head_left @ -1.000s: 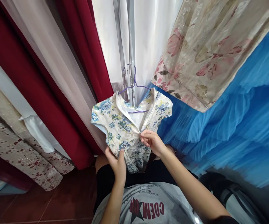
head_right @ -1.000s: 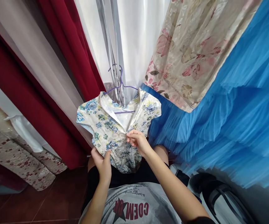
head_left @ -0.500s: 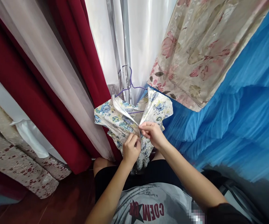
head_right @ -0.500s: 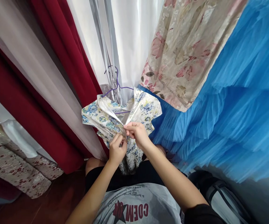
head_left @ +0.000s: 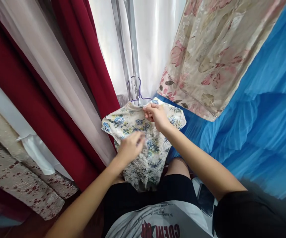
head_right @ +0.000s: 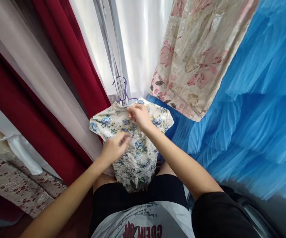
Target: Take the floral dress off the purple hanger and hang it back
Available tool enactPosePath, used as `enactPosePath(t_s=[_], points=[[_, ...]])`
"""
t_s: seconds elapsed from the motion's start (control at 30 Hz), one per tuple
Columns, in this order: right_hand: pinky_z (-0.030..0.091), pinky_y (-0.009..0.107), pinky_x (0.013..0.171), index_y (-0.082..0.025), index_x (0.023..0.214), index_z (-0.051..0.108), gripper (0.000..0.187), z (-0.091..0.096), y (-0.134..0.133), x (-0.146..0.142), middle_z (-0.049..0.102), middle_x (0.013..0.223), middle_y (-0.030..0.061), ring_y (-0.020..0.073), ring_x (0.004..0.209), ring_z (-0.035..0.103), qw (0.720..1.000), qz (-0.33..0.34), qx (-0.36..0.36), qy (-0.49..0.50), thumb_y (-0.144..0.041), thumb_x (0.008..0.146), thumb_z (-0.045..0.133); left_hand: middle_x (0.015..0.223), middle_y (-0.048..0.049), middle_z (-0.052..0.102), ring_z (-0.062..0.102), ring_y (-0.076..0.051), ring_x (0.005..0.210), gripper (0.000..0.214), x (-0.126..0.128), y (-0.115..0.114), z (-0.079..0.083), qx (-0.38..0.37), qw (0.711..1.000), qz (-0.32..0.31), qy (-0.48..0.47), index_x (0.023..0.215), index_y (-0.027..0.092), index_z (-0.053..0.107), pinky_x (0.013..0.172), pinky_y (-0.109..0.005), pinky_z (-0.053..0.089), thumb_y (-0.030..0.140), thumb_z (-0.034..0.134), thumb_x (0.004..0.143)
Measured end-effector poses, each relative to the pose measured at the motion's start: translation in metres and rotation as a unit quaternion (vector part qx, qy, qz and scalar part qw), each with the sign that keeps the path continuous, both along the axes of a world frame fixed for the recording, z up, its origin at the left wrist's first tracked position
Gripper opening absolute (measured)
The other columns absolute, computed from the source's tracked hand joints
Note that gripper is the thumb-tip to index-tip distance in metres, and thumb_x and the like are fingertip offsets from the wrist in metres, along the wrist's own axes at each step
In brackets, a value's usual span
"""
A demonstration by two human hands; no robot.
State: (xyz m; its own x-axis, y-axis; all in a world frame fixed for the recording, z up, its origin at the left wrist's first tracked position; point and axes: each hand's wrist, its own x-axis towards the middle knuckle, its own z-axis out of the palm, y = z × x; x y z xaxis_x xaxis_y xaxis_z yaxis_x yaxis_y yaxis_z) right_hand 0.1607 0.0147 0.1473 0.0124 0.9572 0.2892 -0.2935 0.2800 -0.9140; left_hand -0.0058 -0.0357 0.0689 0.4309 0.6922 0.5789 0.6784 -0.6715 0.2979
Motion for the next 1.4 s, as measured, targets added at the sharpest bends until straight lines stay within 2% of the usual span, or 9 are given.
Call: enactPosePath(t_s=[0.1,0.2,0.47,0.57,0.7,0.9,1.13,1.3,1.4], points=[[0.021,0.022,0.043,-0.019,0.062,0.053,0.019,-0.012,-0.008,0.003,0.053,0.046,-0.0036,0.0073,0.040,0.036,1.000,0.009,0.027,0.000,-0.024,0.072,0.069,0.078,0.0002,0.065,0.060,-0.016,0.067,0.032,-0.004,0.029,0.044,0.073,0.991,0.028,-0.111,0.134,0.023,0.058,0.068,-0.029,0.047,0.029,0.051,0.104],[0.023,0.023,0.045,-0.021,0.065,0.052,0.020,-0.020,-0.004,0.005,0.052,0.047,-0.0049,0.0082,0.042,0.036,0.999,0.008,0.050,-0.004,-0.028,0.074,0.068,0.083,-0.0016,0.068,0.061,-0.017,0.076,0.019,0.007,0.051,0.076,0.111,0.992,-0.015,-0.056,0.112,0.021,0.070,0.072,-0.030,0.045,0.027,0.056,0.101],[0.023,0.025,0.049,-0.022,0.060,0.049,0.023,-0.067,0.011,0.004,0.041,0.048,-0.0068,0.0095,0.047,0.032,0.995,-0.048,0.043,-0.080,-0.032,0.069,0.068,0.076,-0.0006,0.063,0.058,-0.014,0.071,0.020,-0.017,0.073,0.104,0.156,0.946,0.043,-0.281,0.086,0.017,0.065,0.067,-0.024,0.044,0.029,0.055,0.099],[0.021,0.026,0.048,-0.022,0.062,0.051,0.021,-0.084,-0.004,0.008,0.039,0.049,-0.0074,0.0095,0.047,0.029,0.998,-0.004,0.027,-0.055,-0.033,0.070,0.067,0.074,0.0000,0.061,0.056,-0.014,0.072,0.022,-0.073,0.081,0.083,0.148,0.918,0.130,-0.343,0.081,0.017,0.063,0.068,-0.023,0.044,0.031,0.057,0.096],[0.020,0.025,0.049,-0.021,0.067,0.054,0.022,-0.102,-0.025,0.014,0.039,0.051,-0.0074,0.0096,0.049,0.029,0.995,0.013,0.040,-0.090,-0.034,0.076,0.069,0.063,0.0039,0.045,0.046,-0.012,0.062,0.033,-0.116,0.069,0.003,0.074,0.851,0.226,-0.467,0.068,0.019,0.049,0.062,-0.022,0.040,0.037,0.055,0.094],[0.024,0.027,0.050,-0.023,0.067,0.051,0.020,-0.144,-0.025,0.058,0.039,0.053,-0.0068,0.0118,0.049,0.032,0.989,-0.118,-0.033,-0.078,-0.036,0.077,0.062,0.070,-0.0008,0.059,0.059,-0.015,0.066,0.046,-0.062,0.038,-0.096,-0.159,0.822,0.150,-0.527,0.076,0.017,0.059,0.067,-0.027,0.053,0.062,0.066,0.081],[0.032,0.030,0.055,-0.023,0.062,0.055,0.021,-0.191,-0.043,0.118,0.048,0.054,-0.0028,0.0162,0.054,0.041,0.957,-0.167,-0.091,-0.218,-0.038,0.066,0.069,0.100,-0.0067,0.070,0.066,-0.020,0.098,0.037,0.007,0.015,-0.055,-0.206,0.858,-0.057,-0.468,0.095,0.018,0.065,0.094,-0.034,0.054,0.054,0.058,0.097],[0.047,0.036,0.077,-0.023,0.112,0.067,0.038,-0.165,-0.056,0.090,0.067,0.094,0.0057,0.0252,0.083,0.060,0.905,-0.197,0.075,-0.370,-0.029,0.075,0.065,0.107,-0.0076,0.066,0.063,-0.021,0.103,0.028,0.038,-0.003,-0.016,-0.169,0.900,-0.150,-0.372,0.089,0.019,0.065,0.096,-0.032,0.050,0.043,0.056,0.101],[0.048,0.038,0.091,-0.022,0.120,0.067,0.045,-0.142,-0.043,0.069,0.069,0.112,0.0082,0.0268,0.100,0.061,0.942,-0.073,0.131,-0.302,-0.027,0.075,0.065,0.110,-0.0088,0.065,0.062,-0.022,0.109,0.028,0.052,-0.007,-0.009,-0.153,0.924,-0.194,-0.292,0.089,0.018,0.065,0.103,-0.035,0.047,0.038,0.052,0.104]])
